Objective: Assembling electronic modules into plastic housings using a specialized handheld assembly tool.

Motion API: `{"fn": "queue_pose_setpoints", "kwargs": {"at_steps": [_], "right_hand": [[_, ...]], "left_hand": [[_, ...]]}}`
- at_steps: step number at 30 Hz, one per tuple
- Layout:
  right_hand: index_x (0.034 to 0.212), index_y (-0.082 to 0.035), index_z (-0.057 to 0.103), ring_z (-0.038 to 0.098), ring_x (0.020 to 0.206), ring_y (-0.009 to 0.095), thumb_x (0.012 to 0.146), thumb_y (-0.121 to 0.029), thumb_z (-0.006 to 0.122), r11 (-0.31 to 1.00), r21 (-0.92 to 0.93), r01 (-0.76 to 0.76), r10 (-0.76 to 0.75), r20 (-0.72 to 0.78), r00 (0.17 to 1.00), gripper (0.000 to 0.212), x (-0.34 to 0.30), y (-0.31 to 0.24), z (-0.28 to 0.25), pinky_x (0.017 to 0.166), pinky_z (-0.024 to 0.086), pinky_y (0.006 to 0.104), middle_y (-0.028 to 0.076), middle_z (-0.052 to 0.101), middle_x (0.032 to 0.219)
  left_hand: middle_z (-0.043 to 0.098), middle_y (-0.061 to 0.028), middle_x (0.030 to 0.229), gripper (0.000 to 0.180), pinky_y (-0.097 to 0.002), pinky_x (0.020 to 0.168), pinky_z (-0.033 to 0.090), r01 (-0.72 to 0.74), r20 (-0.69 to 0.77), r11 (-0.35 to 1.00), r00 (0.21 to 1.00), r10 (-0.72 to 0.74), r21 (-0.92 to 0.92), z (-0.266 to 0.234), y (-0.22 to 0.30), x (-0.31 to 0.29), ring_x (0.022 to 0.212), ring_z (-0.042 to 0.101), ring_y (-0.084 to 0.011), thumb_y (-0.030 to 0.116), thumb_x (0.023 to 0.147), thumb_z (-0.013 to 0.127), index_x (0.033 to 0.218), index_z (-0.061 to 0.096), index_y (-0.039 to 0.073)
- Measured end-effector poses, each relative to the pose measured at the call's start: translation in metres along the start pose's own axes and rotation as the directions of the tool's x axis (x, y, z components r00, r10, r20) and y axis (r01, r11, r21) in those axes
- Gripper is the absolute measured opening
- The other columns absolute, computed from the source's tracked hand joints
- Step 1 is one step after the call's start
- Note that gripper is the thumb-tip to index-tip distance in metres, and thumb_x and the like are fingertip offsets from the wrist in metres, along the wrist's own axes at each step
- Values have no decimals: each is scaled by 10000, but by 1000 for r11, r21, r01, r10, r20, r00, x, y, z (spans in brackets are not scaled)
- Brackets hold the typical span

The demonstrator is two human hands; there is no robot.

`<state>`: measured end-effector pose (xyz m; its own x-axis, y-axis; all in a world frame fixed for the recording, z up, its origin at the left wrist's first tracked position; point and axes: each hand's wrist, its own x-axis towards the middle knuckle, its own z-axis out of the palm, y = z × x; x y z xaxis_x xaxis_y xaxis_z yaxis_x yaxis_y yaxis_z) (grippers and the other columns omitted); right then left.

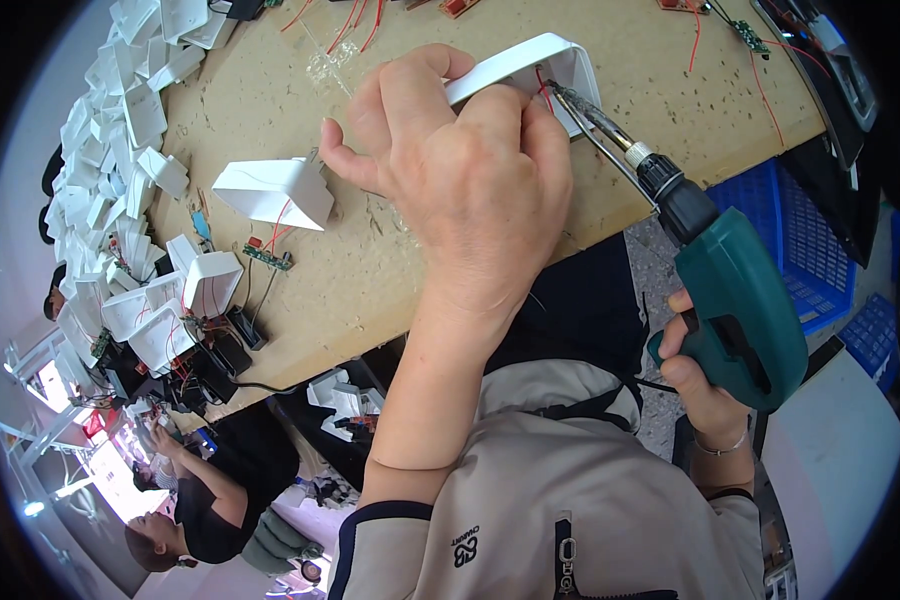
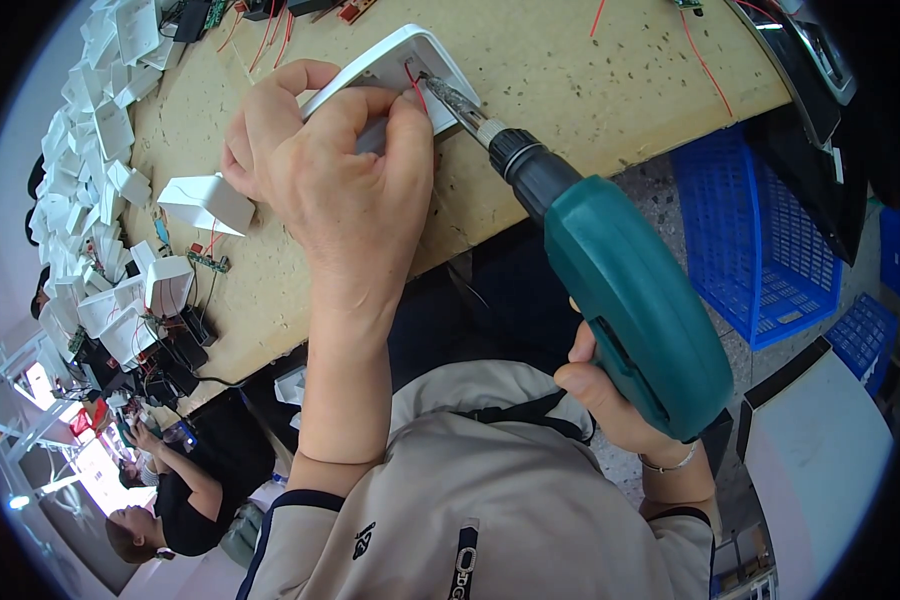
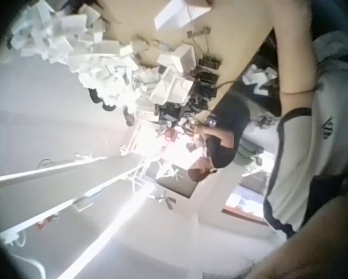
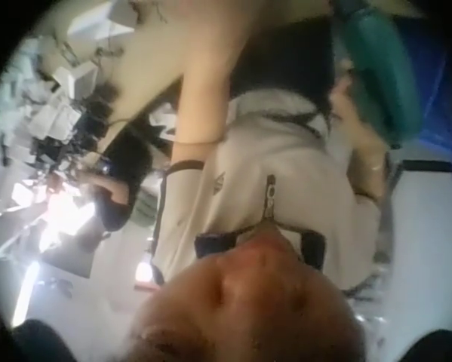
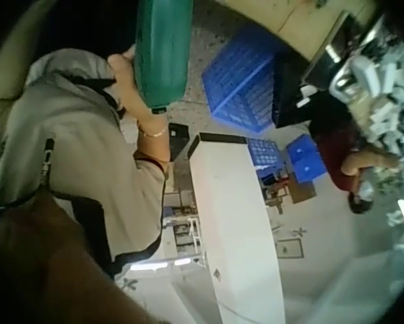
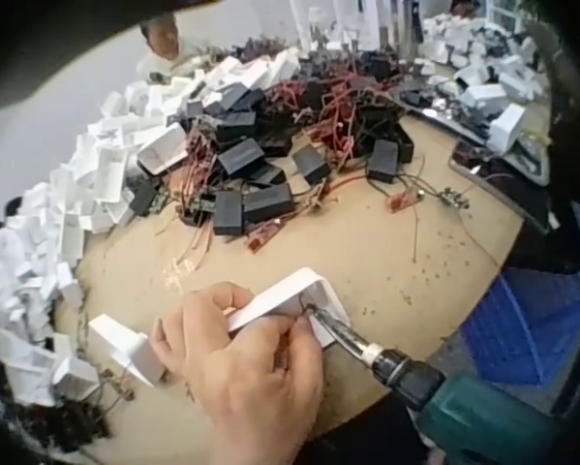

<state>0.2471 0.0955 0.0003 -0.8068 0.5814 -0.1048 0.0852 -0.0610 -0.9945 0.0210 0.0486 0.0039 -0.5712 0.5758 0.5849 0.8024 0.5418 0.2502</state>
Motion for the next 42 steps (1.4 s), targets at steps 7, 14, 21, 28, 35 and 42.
{"fn": "queue_pose_setpoints", "kwargs": {"at_steps": [7,14,21,28,35,42], "right_hand": [[1162,45,473,555,713,131,743,-141,741,999,-37,10,-11,-13,1000,531,1,-2,1,608,462,248,133,546,1040],[1103,29,506,546,705,133,745,-125,738,996,-87,-3,3,-5,1000,453,1,-13,3,615,454,245,91,554,913],[1104,25,510,557,730,140,750,-101,730,972,-231,38,-31,34,999,435,-2,-18,7,635,466,250,97,553,931],[976,-18,581,545,706,111,786,-42,696,998,-47,-46,43,-70,997,224,1,-30,17,628,458,251,39,580,848],[1310,29,374,579,746,142,742,-145,747,990,-143,-6,11,37,999,701,-8,-20,4,648,483,242,227,516,1220],[1274,57,398,590,740,133,748,-203,750,977,-197,76,-70,37,997,685,-14,-23,-5,645,487,232,229,527,1204]], "left_hand": [[543,-55,945,57,-403,888,250,-4,-8,1000,1000,4,-18,1,0,0,949,453,-269,151,653,687,635,679,98],[542,-55,943,61,-408,892,246,-4,-7,1000,1000,4,-28,2,0,-1,950,454,-265,150,659,685,635,677,95],[536,-49,933,61,-412,884,246,-6,-23,1000,1000,5,-24,2,-1,-1,949,456,-262,152,661,679,634,676,97],[530,-44,929,68,-409,881,240,-9,-26,1000,1000,8,-15,2,-2,-1,949,457,-262,166,654,681,626,673,104],[530,-37,922,65,-406,878,240,-2,-17,1000,1000,2,-3,2,-2,-1,941,455,-258,167,648,681,624,674,106],[530,-38,912,59,-403,877,241,-6,-30,1000,1000,6,-5,2,-2,-1,939,454,-258,168,645,678,633,683,111]]}}
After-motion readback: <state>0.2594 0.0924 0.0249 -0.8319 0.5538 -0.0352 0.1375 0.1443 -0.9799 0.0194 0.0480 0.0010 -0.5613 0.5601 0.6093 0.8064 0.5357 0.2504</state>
